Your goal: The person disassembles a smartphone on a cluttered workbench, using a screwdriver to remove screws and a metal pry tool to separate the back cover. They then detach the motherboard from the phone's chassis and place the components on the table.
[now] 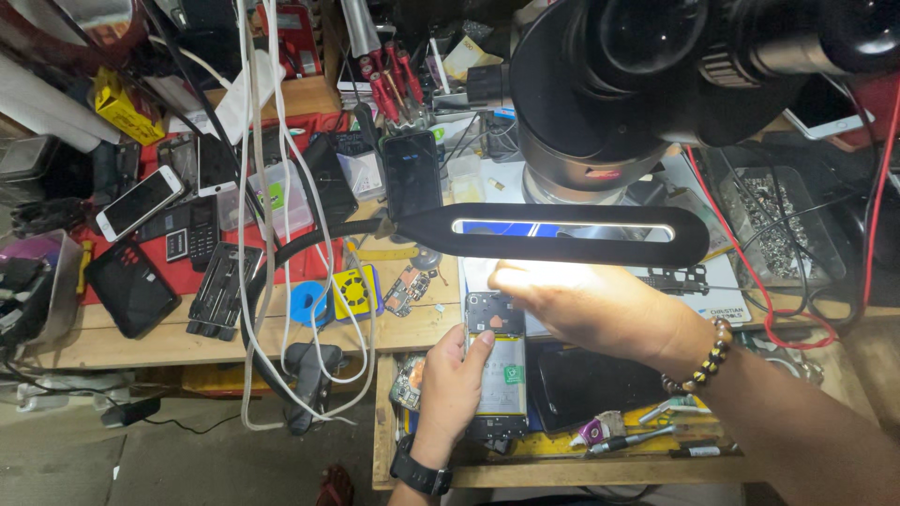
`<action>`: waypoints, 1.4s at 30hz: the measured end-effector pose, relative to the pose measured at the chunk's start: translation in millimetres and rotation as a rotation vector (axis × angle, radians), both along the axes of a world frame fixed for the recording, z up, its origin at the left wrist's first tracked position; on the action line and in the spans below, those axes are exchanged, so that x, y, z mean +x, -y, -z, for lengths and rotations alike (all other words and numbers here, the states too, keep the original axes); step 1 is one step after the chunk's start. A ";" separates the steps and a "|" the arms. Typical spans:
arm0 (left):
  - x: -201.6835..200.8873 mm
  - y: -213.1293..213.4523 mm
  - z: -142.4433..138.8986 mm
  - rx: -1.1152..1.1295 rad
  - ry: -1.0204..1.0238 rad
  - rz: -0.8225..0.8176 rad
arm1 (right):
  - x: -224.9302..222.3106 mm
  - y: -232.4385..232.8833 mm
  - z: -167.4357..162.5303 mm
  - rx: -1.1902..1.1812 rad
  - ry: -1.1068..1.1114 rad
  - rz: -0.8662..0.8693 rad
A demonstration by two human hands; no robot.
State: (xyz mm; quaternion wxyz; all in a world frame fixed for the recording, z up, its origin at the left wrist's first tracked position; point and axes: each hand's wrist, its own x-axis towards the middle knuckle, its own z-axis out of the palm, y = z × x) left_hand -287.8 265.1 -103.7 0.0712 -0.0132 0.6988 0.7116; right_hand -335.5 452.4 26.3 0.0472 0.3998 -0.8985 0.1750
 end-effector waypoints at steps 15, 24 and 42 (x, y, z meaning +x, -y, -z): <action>-1.9 -3.7 6.6 0.111 0.016 0.015 | 57.0 -95.6 39.7 -0.774 0.293 0.349; 0.8 -10.0 11.9 0.107 0.046 0.005 | 114.2 -285.9 97.9 -1.489 0.092 0.515; -0.8 -11.1 10.2 0.130 0.059 0.015 | 123.4 -273.3 109.3 -0.947 0.277 0.802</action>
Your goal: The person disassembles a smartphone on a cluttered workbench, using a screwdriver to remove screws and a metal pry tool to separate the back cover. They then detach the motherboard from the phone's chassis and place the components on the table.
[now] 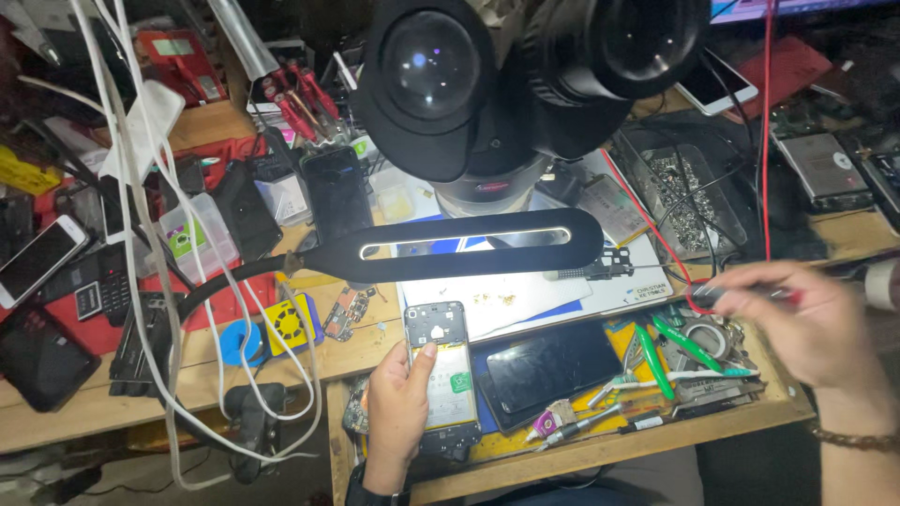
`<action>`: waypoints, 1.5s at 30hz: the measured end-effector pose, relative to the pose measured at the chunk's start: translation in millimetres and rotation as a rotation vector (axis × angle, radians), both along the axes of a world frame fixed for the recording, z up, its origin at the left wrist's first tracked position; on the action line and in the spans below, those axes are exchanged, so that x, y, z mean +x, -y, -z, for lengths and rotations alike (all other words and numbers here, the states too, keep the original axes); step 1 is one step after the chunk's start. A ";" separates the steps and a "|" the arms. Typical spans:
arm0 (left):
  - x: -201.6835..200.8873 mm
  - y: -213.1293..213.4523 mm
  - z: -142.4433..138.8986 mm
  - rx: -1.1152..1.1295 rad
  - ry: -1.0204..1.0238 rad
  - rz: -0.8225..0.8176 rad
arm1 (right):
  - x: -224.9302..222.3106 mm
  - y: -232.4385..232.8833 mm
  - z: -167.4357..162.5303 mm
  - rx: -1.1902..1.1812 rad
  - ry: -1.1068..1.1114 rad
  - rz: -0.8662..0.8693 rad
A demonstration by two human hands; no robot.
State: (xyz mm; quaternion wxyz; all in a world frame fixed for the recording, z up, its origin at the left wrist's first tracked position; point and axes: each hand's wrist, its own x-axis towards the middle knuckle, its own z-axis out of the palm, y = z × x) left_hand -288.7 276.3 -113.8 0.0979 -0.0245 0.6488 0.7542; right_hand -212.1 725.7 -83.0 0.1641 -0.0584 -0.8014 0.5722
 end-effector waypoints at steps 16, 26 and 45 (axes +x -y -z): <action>-3.1 7.6 -16.9 -0.036 -0.027 -0.006 | 14.5 78.9 4.9 0.950 0.080 0.090; -2.4 8.8 -24.8 0.067 0.065 0.032 | -53.3 252.5 -47.2 0.647 -0.354 -0.432; -9.2 25.1 -8.0 0.060 -0.004 0.128 | -123.8 312.2 -57.8 0.864 -0.467 -0.585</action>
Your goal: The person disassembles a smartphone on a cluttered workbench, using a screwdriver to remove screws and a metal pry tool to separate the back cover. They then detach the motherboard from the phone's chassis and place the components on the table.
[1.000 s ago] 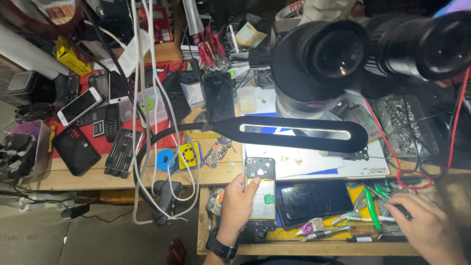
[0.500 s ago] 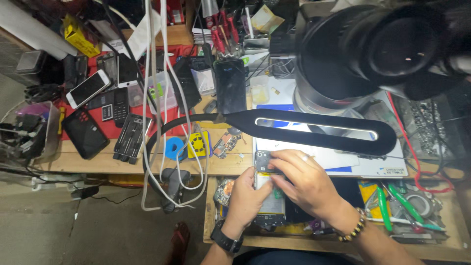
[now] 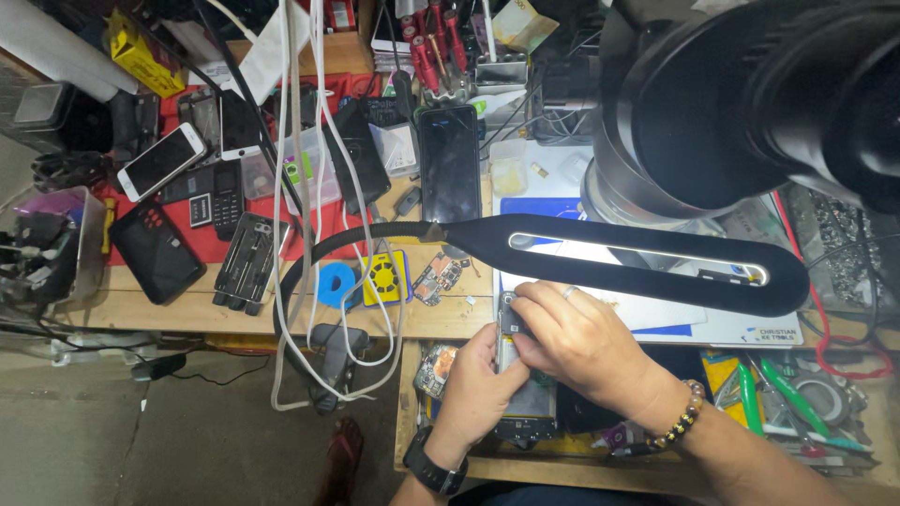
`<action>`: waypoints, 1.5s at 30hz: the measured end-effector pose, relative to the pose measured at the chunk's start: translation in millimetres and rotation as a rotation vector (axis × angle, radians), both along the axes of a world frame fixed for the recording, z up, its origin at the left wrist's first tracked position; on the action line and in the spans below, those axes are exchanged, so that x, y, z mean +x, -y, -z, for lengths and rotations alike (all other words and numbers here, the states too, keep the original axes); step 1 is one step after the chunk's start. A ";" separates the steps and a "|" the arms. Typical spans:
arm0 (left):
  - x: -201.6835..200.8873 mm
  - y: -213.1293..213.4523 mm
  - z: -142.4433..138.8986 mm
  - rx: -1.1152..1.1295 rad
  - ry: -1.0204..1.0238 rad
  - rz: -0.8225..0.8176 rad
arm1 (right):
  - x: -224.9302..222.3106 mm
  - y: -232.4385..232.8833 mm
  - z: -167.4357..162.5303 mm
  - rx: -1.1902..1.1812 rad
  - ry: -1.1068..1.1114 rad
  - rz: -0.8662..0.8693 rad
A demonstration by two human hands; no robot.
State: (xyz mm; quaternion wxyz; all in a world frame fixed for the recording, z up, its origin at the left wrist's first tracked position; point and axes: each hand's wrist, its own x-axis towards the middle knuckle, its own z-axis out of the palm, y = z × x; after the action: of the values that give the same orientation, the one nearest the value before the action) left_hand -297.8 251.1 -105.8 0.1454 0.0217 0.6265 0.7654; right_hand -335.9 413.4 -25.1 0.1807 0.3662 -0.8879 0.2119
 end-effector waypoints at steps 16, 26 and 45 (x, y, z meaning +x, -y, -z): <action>-1.3 1.5 -1.7 0.130 0.110 0.077 | -2.0 -36.3 29.2 -0.567 0.320 0.316; 0.6 -0.8 1.1 0.133 0.083 0.067 | 47.4 -87.9 37.2 -0.579 0.385 0.554; 2.1 -5.5 1.9 0.064 0.043 0.067 | 99.8 -104.6 59.8 -0.264 0.614 0.220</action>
State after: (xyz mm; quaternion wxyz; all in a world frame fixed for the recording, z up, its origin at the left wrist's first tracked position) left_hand -295.7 256.6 -107.7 0.1837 0.0306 0.5975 0.7799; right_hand -236.0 518.0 -84.9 -0.0273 0.1612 -0.8999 0.4043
